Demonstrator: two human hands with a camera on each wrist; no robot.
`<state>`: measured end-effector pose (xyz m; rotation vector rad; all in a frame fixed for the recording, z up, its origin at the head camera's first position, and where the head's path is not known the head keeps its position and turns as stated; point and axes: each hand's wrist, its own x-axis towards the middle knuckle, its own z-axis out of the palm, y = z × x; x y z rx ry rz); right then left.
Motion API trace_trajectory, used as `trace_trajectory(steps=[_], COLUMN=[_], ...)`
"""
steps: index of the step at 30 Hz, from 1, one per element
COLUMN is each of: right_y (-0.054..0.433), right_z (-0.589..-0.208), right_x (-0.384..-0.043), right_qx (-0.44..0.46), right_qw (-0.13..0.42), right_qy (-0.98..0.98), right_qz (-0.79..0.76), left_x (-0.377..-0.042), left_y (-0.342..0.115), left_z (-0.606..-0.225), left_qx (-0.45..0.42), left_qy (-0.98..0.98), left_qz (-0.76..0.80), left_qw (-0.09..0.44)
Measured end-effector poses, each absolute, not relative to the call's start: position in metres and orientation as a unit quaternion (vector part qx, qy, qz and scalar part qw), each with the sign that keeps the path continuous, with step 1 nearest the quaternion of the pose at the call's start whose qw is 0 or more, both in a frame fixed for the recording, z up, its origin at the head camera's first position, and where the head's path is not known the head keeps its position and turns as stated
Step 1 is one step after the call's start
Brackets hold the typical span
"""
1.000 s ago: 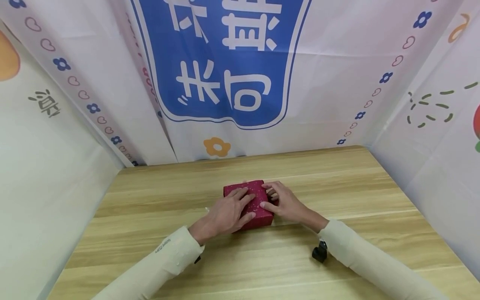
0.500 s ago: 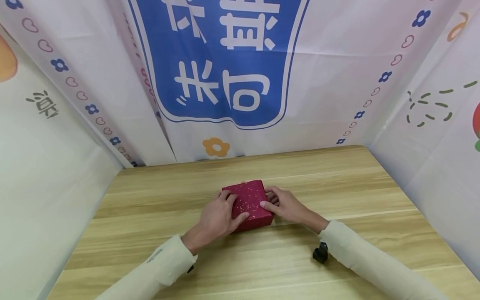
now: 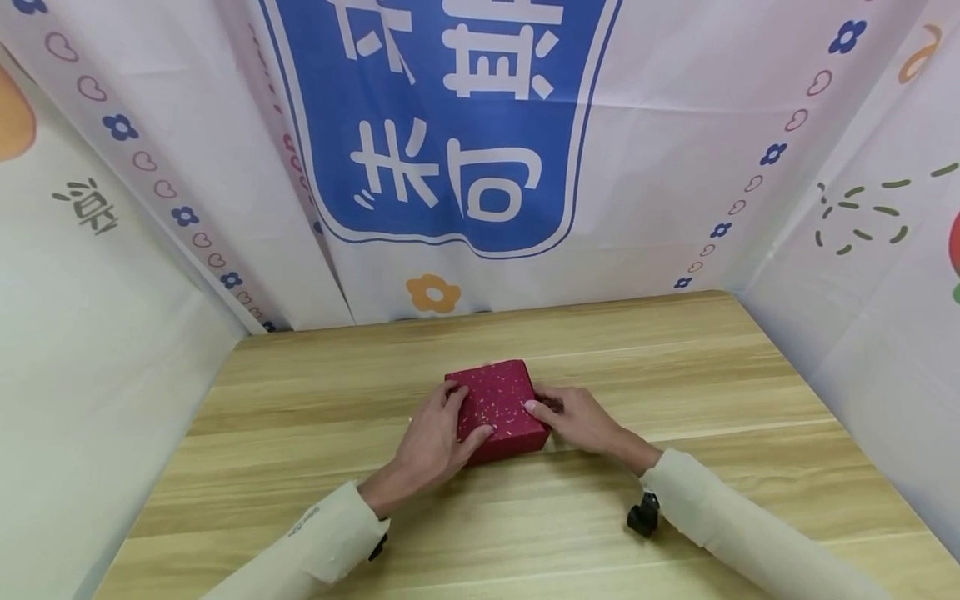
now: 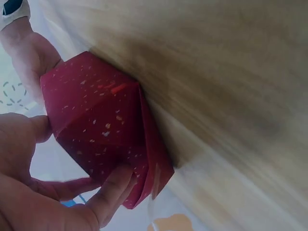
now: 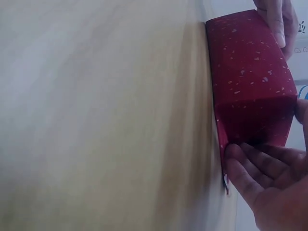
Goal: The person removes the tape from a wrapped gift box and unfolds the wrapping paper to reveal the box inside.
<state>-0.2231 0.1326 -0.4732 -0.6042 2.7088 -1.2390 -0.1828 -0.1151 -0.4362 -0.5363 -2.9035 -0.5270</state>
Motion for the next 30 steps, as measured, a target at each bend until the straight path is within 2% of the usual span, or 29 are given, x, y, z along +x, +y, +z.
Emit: trace_trajectory(steps=[10, 17, 20, 24, 30], right_y=[0.146, 0.152, 0.152, 0.152, 0.155], right_z=[-0.477, -0.478, -0.479, -0.482, -0.483], right_x=[-0.219, -0.220, -0.221, -0.221, -0.223], right_qx=[-0.249, -0.232, -0.231, -0.234, -0.252], right_qw=[0.118, 0.152, 0.146, 0.117, 0.093], right_qy=[0.850, 0.830, 0.835, 0.847, 0.853], right_qz=[-0.449, -0.484, -0.478, -0.463, -0.448], left_x=[-0.180, -0.182, -0.182, -0.182, -0.183], left_y=[-0.126, -0.141, -0.145, -0.148, -0.153], left_z=[-0.446, -0.453, -0.456, -0.459, -0.461], left_qx=[-0.087, -0.094, -0.096, -0.105, -0.148], left_qy=[-0.929, -0.894, -0.895, -0.904, -0.929], left_qz=[-0.360, -0.430, -0.426, -0.407, -0.338], left_qw=[-0.018, -0.077, -0.091, -0.085, -0.038])
